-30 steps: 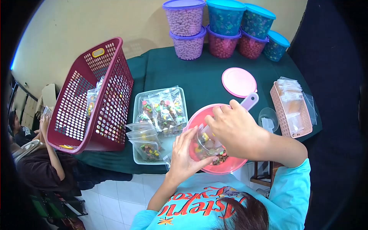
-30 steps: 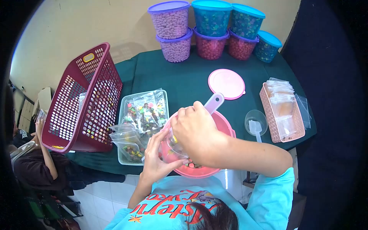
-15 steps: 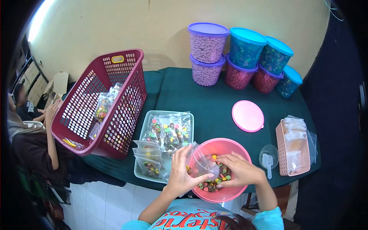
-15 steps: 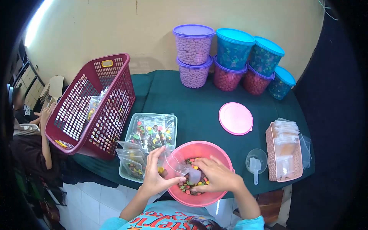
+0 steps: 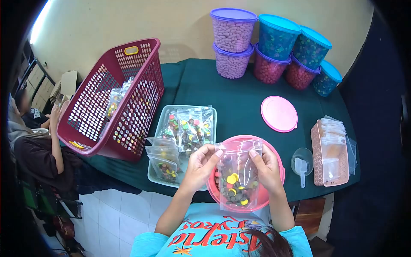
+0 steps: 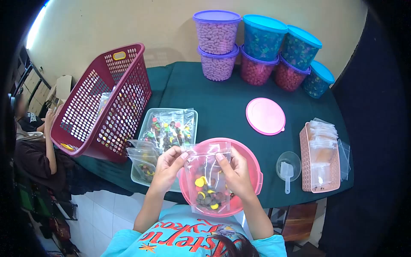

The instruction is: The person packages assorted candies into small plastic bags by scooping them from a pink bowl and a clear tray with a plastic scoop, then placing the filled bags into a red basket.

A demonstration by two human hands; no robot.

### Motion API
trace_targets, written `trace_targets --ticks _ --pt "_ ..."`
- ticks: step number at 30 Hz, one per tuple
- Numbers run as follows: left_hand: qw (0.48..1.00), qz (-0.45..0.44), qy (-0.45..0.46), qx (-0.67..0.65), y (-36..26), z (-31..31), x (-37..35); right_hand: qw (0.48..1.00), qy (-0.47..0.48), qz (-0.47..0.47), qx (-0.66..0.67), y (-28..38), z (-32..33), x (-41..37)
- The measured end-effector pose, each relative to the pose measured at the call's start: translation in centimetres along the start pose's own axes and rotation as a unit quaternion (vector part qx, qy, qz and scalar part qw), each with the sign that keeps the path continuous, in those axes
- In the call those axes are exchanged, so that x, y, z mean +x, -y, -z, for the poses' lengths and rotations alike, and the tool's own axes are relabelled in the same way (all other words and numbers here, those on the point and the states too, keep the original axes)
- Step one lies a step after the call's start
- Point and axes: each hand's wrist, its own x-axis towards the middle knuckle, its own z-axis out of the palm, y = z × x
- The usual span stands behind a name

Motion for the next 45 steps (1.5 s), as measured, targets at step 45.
trace_targets --ticks 45 --pt "0.971 0.176 0.112 -0.113 2.0 10.5 -5.7 0.636 0.296 -0.381 -0.602 -7.6 1.6 6.4"
